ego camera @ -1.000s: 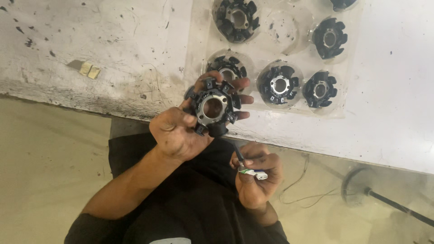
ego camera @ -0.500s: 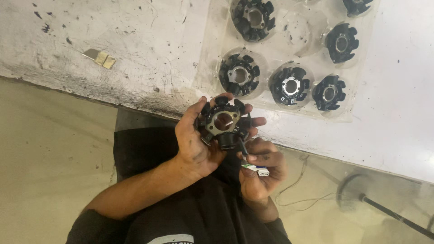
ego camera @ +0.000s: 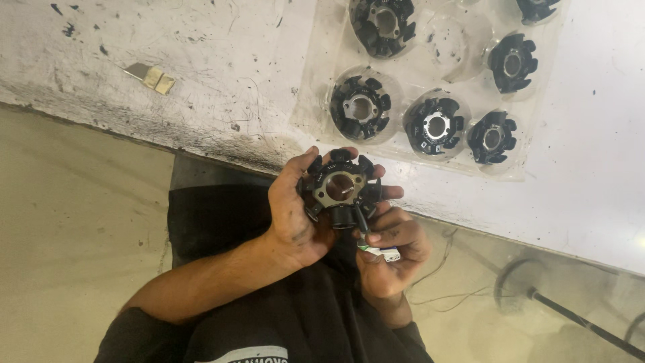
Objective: The person sits at a workbench and applies adhesive from a small tube onto black plastic rotor-like components, one at a time, then places the treated components into the cavities of a clear blister tray. They pick up new components from the tray, work on them in their hands, and set them back, repeating the cycle.
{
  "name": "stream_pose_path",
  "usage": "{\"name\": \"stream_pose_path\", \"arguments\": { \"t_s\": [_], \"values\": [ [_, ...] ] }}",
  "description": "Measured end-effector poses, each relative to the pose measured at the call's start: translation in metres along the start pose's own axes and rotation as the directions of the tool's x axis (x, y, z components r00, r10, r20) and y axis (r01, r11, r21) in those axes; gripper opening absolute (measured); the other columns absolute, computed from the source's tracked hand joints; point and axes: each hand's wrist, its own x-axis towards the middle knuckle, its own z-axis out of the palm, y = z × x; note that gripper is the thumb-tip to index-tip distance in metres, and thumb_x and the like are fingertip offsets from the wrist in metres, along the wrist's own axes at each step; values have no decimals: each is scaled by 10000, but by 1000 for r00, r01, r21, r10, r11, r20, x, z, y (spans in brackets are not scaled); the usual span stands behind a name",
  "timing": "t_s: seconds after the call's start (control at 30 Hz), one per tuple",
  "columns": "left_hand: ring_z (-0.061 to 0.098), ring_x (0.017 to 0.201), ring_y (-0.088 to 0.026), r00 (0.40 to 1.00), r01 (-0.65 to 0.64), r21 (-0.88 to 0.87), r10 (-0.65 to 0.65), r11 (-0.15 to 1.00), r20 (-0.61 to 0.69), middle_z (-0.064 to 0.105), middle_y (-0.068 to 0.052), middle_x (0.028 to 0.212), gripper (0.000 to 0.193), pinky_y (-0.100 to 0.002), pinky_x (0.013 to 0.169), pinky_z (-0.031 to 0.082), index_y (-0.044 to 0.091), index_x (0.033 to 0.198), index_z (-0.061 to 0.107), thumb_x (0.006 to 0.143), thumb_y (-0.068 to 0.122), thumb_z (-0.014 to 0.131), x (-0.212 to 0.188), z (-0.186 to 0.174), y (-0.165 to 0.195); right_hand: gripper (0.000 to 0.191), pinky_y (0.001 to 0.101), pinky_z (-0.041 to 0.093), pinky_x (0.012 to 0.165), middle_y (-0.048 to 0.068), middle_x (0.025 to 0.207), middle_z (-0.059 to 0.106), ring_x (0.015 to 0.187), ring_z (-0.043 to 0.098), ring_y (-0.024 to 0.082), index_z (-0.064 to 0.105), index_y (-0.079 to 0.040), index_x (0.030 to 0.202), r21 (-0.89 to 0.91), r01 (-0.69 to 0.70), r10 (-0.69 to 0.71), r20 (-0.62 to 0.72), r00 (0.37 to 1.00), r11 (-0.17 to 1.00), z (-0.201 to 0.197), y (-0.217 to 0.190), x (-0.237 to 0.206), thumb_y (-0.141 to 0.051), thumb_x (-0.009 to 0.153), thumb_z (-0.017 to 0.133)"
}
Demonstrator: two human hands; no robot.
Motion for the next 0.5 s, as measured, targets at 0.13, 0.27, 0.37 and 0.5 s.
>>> {"name": "stream_pose_path", "arguments": {
  "t_s": [0.13, 0.27, 0.37, 0.5],
  "values": [
    [625, 1189, -532, 999, 30, -32, -30, 999, 28, 638, -272, 1242, 525, -536, 993, 586, 13, 1284, 556, 1033, 452, 415, 1, -2, -2, 128, 298, 550, 819, 100, 859, 564, 828, 614, 194, 588, -20, 902, -10, -15, 15, -25, 1000, 1000, 0, -1, -2, 32, 901, 705],
    [632, 1182, -524, 999, 48, -47, -47, 998, 18, 639, -283, 1238, 526, -520, 965, 599, 10, 1272, 570, 1031, 447, 401, 2, -3, -4, 132, 294, 553, 810, 90, 846, 562, 814, 614, 187, 583, -23, 899, 0, -2, 2, -15, 1000, 1000, -2, 0, -4, 49, 888, 694],
    [632, 1178, -525, 999, 45, -48, -45, 998, -2, 634, -288, 1239, 523, -518, 955, 607, 3, 1263, 566, 1041, 442, 388, 2, -4, -6, 120, 278, 531, 843, 97, 802, 566, 754, 619, 180, 590, -16, 906, 3, -14, 14, -28, 1000, 1000, -4, 1, -5, 61, 910, 682],
    [628, 1176, -525, 998, 60, -72, -59, 996, 12, 631, -284, 1236, 532, -527, 951, 609, -6, 1269, 569, 1044, 438, 381, 3, -6, -7, 147, 298, 553, 788, 100, 849, 574, 808, 608, 189, 591, -21, 889, 43, -72, 72, -6, 997, 996, -7, -2, -8, 67, 878, 708]
  ]
}}
